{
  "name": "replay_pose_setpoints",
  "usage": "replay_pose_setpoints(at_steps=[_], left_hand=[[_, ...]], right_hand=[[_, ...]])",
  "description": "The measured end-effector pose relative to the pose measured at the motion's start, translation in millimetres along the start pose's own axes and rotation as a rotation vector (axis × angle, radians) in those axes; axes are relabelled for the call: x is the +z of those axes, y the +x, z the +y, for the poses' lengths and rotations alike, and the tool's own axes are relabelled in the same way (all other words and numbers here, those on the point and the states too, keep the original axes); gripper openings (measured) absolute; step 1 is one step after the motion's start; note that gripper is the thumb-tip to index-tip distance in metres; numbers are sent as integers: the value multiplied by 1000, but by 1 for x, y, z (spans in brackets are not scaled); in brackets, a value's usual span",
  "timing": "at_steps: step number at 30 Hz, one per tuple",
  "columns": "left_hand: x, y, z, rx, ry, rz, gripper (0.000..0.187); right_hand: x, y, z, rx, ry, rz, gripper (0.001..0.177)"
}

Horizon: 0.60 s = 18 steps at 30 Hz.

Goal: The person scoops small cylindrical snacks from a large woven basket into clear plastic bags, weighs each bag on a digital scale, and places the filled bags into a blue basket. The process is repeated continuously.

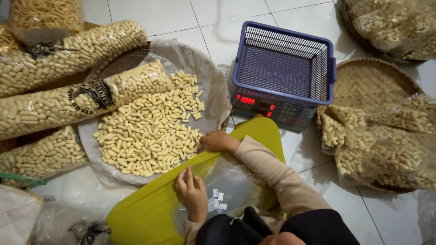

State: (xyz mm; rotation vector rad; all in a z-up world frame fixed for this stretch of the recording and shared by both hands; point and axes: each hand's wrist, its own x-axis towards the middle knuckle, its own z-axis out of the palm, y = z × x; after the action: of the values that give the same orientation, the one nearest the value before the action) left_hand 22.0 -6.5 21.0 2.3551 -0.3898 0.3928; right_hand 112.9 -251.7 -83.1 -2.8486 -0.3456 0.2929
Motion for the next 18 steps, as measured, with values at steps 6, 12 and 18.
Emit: replay_pose_setpoints(at_steps=[6,12,18], left_hand=[[-9,3,8,42,11,37,39],[-11,6,15,50,22,72,26],[-9,-1,5,56,-128,66,16]], right_hand=[[4,3,1,15,27,12,40],[8,4,5,42,61,-10,36],[10,6,6,-40,28,31,33]])
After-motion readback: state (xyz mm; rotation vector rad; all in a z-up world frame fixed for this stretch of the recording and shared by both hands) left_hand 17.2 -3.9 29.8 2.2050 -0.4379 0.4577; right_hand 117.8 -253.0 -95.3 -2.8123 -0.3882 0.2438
